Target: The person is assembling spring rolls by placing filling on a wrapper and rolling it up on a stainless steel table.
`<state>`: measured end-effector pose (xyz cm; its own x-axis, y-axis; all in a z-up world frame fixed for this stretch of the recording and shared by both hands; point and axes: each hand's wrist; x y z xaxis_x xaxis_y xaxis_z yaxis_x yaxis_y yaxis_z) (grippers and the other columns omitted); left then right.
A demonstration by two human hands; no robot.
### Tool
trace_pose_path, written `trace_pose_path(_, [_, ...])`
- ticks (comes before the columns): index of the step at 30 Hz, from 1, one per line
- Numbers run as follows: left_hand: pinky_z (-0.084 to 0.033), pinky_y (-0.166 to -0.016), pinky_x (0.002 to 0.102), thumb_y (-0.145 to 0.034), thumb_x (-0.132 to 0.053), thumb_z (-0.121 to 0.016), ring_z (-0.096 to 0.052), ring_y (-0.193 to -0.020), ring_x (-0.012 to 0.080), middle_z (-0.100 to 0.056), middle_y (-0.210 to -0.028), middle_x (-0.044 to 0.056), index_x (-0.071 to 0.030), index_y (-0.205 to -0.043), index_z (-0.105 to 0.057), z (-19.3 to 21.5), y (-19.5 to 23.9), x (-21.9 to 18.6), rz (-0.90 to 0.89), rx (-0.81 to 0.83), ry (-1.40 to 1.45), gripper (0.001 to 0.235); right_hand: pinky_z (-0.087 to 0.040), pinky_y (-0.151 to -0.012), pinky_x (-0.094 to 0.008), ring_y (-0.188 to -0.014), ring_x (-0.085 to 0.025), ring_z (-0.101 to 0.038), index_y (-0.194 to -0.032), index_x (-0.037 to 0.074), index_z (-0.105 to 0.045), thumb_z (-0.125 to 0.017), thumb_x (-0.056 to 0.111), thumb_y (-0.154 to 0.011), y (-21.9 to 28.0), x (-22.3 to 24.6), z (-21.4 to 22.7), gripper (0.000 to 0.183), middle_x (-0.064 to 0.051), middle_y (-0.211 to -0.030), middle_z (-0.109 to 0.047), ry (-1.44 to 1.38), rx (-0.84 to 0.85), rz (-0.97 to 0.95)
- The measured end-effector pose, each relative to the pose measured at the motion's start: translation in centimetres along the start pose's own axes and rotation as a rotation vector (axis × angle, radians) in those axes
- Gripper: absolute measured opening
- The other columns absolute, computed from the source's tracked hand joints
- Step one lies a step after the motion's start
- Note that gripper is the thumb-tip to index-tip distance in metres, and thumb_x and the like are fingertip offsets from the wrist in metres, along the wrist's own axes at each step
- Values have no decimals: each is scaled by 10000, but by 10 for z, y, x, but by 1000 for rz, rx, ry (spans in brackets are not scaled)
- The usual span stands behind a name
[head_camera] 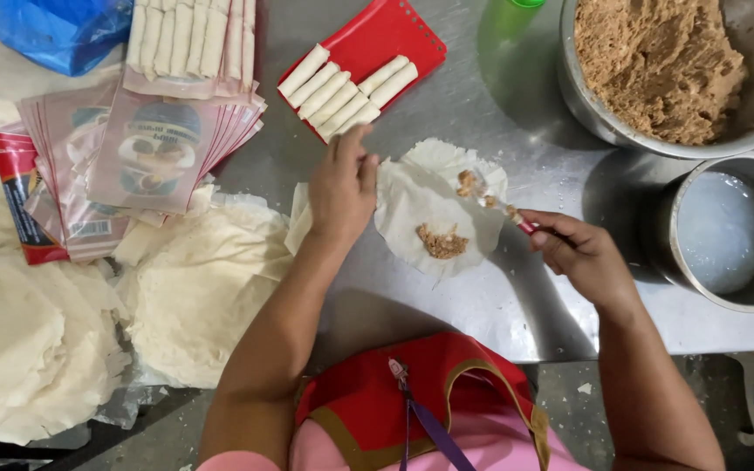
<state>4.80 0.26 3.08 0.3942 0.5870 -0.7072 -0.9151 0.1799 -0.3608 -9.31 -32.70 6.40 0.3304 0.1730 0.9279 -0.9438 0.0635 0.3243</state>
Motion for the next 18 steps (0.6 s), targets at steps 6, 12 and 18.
trace_pose_path(6, [-448, -1006, 485, -877, -247, -721, -564, -1094, 282, -653, -1154, 39, -190, -1200, -717, -28, 97, -38, -397, 662, -271, 328, -443, -962, -183, -1054, -108, -588, -1388, -40, -637, -634, 27, -1099, -17, -7, 51, 297, -74, -1199, -656, 300, -301, 492])
trace_pose_path(12, [-423, -994, 420, -954, -53, -508, -508, -1109, 262, -608, -1120, 82, -48, -1106, -643, -9, 101, -85, -327, 899, -265, 204, -541, -873, -420, -1042, -308, -643, -1378, -240, -734, -569, -218, -1155, -61, 25, 130, 278, -271, -1147, -716, 670, -585, 799])
trace_pose_path(18, [-390, -955, 387, -981, -204, -581, -502, -1108, 227, -621, -1156, 29, -148, -1233, -659, -32, 105, -48, -399, 820, -344, 269, -592, -757, -474, -895, -423, -685, -1355, -77, -842, -785, -70, -1007, -98, 18, 157, 353, -258, -1109, -651, 1210, -892, 683])
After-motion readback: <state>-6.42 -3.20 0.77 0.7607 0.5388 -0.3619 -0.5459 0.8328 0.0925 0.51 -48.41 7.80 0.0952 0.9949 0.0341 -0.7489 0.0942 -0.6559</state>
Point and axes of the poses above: each hand's wrist, its own y-axis away from the middle knuckle, its own z-axis out of the back of the hand, x = y × z
